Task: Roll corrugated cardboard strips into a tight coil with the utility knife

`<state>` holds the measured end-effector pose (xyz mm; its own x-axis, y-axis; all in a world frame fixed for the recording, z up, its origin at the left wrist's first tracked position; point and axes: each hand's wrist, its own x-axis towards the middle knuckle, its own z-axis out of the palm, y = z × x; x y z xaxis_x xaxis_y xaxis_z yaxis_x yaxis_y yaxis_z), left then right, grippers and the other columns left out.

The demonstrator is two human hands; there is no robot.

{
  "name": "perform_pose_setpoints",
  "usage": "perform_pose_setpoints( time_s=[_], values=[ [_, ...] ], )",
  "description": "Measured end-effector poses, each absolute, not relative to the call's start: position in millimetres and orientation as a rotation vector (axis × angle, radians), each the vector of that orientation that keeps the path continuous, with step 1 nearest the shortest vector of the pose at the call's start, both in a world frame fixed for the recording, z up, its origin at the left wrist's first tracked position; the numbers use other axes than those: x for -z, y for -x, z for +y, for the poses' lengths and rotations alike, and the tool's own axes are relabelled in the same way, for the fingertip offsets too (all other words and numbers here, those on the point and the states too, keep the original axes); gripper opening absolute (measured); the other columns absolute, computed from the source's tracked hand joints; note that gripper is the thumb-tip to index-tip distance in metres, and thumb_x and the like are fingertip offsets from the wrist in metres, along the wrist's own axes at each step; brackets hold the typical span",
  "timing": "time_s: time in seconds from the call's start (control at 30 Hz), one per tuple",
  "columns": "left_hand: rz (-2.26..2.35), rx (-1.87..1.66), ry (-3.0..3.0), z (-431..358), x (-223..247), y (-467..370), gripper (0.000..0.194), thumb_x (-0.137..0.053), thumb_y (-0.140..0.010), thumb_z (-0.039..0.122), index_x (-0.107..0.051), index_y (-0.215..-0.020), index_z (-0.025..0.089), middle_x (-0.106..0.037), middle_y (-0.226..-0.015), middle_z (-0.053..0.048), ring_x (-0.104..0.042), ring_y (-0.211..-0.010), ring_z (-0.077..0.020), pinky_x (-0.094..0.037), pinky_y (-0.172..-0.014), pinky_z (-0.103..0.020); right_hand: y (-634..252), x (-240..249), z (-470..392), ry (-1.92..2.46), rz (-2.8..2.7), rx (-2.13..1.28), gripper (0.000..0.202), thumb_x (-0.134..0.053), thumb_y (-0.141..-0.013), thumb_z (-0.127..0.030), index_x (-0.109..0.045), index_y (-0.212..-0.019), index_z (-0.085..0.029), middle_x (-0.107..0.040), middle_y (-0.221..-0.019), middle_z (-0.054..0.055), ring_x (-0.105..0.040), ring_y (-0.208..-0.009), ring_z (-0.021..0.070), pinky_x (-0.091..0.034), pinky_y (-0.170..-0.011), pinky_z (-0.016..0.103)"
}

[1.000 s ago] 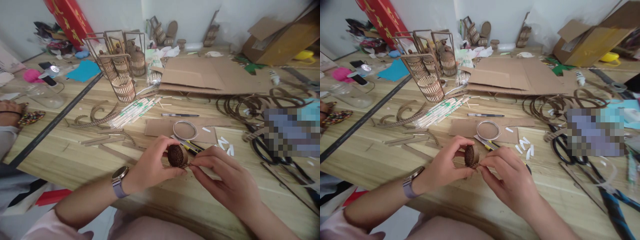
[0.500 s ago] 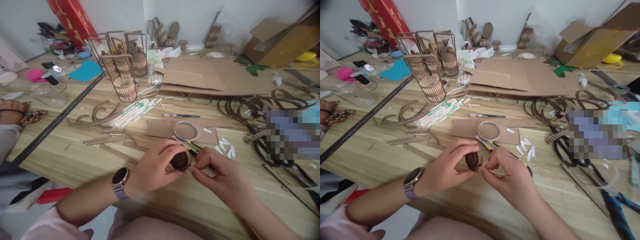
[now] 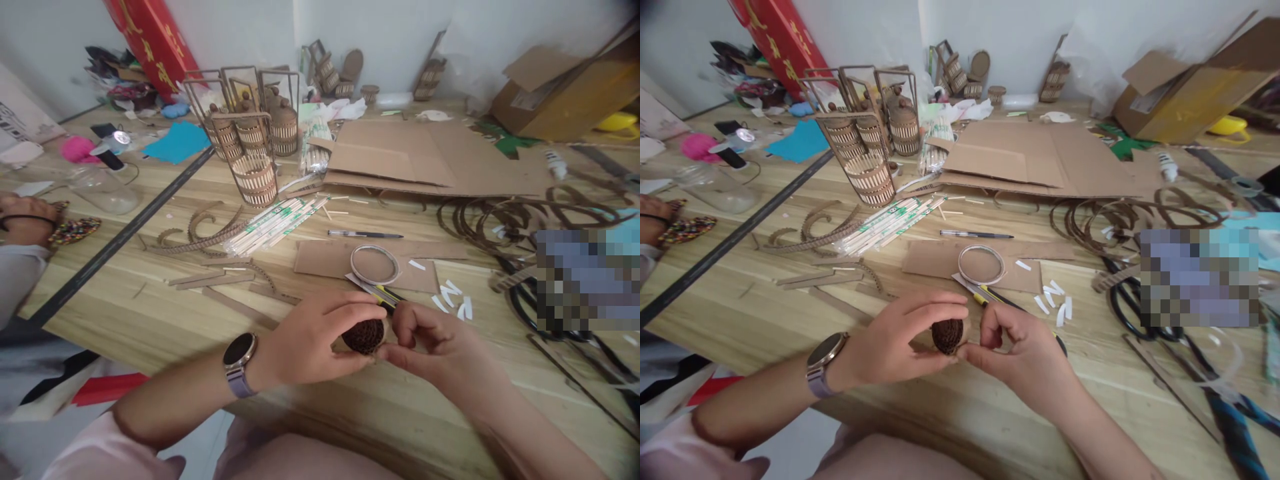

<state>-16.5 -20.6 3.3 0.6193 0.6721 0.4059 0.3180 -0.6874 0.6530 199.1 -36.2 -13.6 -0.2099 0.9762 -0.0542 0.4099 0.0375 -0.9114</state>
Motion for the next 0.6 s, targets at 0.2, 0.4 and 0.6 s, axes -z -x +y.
perform_pose_setpoints(
  time_s=[0.2, 0.4, 0.6],
  values=[
    [0.902, -0.817, -2.232, -14, -15, 26, 0.067, -0.072, -0.082, 0.029, -0.042, -0.141, 0.021, -0.062, -0.131, -0.013, -0.06, -0.119, -0.027, -0.049, -0.103, -0.039, -197, -2, -33, 1.274, -1.738, -1.074, 0.053, -0.073, -0.07, -0.065, -0.049, -0.055, -0.021, -0.048, -0.053, -0.004, -0.044, -0.051, 0.0119, -0.036, -0.046, 0.024],
    [1.549, -0.666, -2.065, 22, -34, 69, 0.04, -0.071, -0.077, 0.043, -0.063, -0.111, 0.022, -0.07, -0.111, -0.007, -0.066, -0.099, -0.0271, -0.052, -0.09, -0.041, -201, 2, -33, 1.297, -1.806, -0.919, 0.049, -0.059, -0.085, -0.062, -0.054, -0.06, -0.021, -0.052, -0.053, -0.002, -0.047, -0.048, 0.0115, -0.038, -0.044, 0.023],
    [2.041, -0.49, -1.745, 62, -39, 152, 0.057, -0.063, -0.071, 0.068, -0.069, -0.1, 0.019, -0.073, -0.106, -0.011, -0.065, -0.097, -0.0331, -0.049, -0.082, -0.041, -203, 3, -33, 1.316, -1.866, -0.822, 0.048, -0.053, -0.09, -0.058, -0.055, -0.06, -0.021, -0.053, -0.052, -0.002, -0.049, -0.046, 0.0114, -0.039, -0.042, 0.022]
  ],
)
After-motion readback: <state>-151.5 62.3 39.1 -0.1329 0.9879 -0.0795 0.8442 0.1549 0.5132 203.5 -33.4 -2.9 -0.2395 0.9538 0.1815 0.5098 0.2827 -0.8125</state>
